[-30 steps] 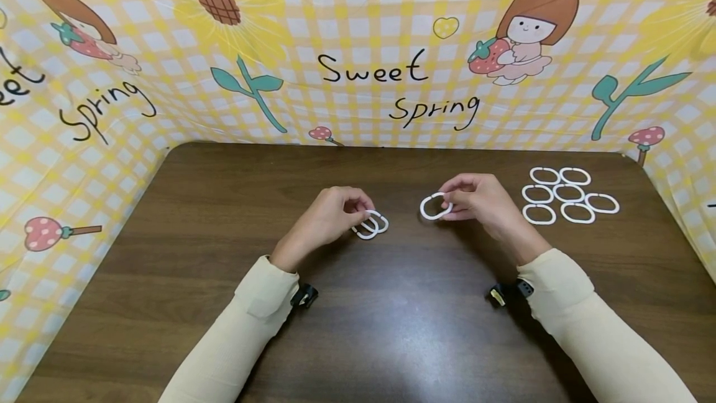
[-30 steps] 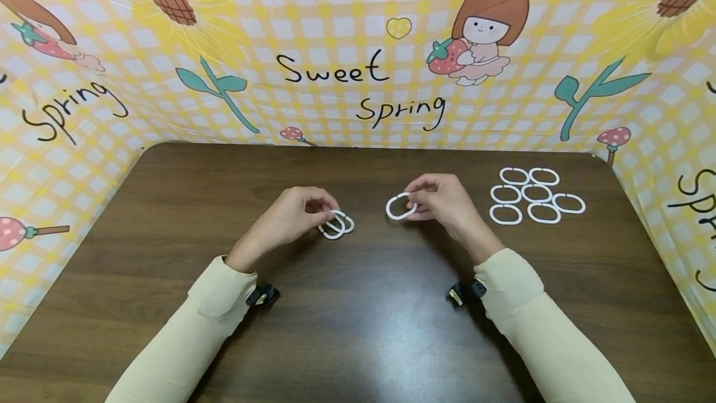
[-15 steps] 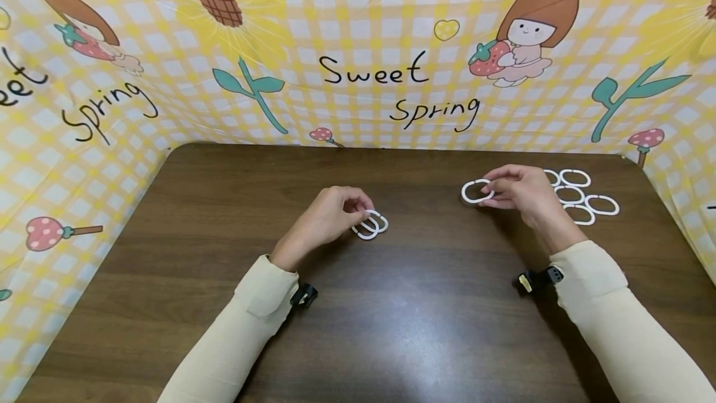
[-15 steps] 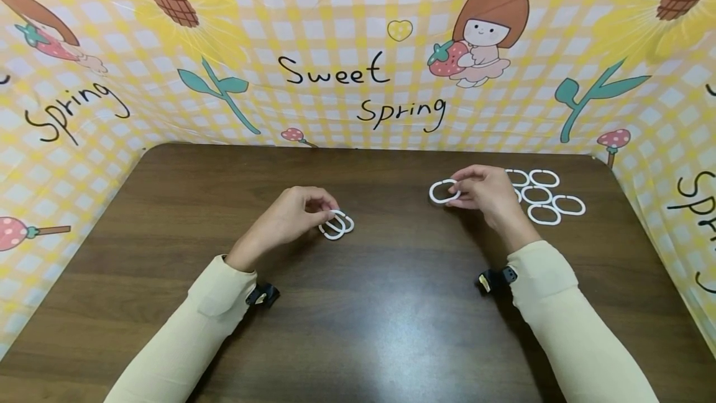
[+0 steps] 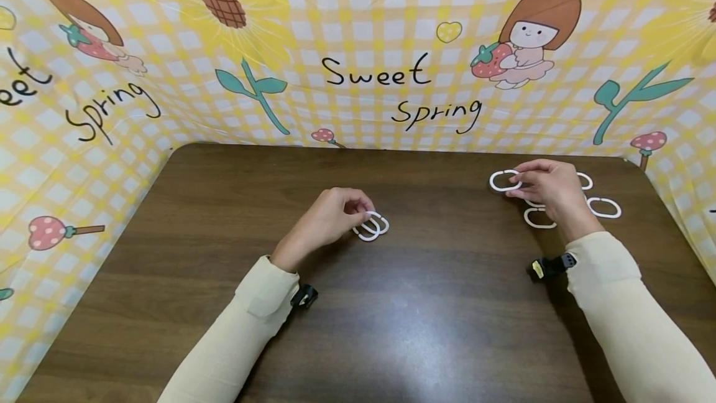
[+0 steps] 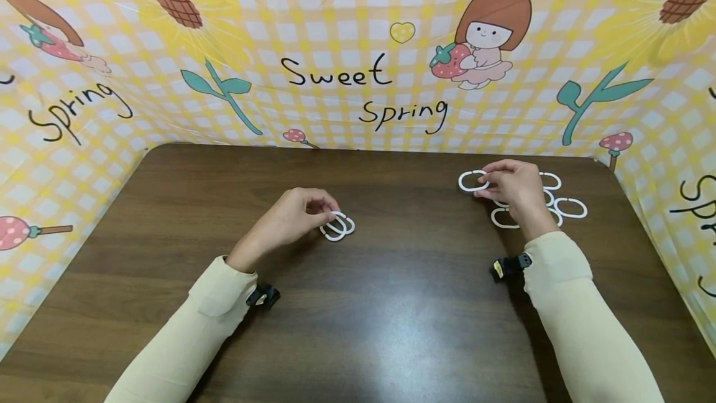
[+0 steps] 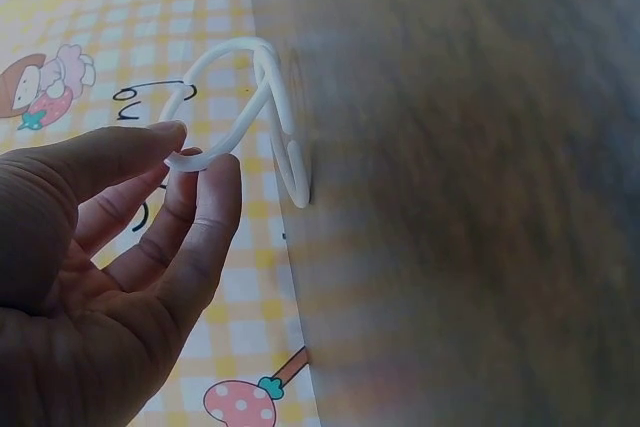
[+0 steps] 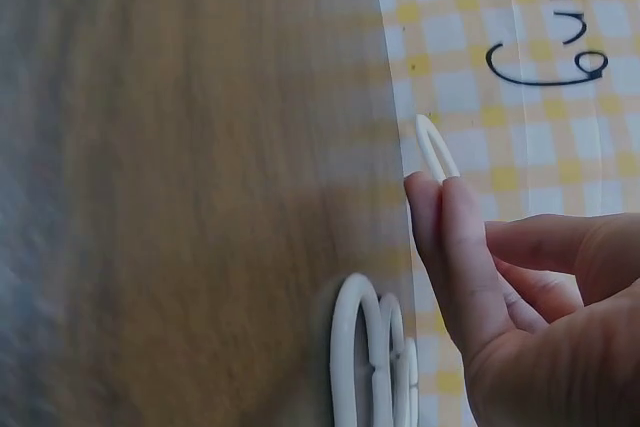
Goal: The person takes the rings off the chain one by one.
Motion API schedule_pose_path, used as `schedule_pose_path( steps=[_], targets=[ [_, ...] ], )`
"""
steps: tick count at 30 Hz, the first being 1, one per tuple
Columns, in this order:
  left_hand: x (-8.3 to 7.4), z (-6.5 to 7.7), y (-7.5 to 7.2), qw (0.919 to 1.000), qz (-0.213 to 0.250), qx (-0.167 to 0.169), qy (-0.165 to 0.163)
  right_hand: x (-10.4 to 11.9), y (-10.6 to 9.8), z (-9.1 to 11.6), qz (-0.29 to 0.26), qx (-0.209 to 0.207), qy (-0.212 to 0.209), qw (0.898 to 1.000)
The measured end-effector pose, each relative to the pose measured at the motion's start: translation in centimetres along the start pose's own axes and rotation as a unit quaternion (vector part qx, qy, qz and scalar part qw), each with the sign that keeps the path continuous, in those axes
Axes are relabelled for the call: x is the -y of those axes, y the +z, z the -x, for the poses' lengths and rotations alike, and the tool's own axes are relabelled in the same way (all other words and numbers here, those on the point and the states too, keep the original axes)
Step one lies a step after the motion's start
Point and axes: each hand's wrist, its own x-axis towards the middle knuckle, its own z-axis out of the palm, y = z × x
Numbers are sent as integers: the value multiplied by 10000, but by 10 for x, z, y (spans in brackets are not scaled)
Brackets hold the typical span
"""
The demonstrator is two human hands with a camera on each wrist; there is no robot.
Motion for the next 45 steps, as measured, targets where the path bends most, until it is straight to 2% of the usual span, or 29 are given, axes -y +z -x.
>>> schedule_pose_path(
  steps=[11, 15, 21, 38, 45],
  targets=[
    [1, 0, 1, 10000, 27, 18, -3, -1, -9, -9, 215, -291, -32, 9993],
    [1, -1, 0, 10000, 44, 12, 35, -1, -12, -11, 503, -338, -59, 9981],
    [0, 0, 1, 9999, 100, 34, 20, -2, -15, -14, 1120, -491, -148, 9924],
    [0, 0, 1, 9999, 98, 39, -91, -3, -14, -22, 1741, -717, -222, 9819],
    [2, 0, 1, 9999, 63, 34, -83, -3, -10, -21, 2140, -800, -269, 9732]
  ],
)
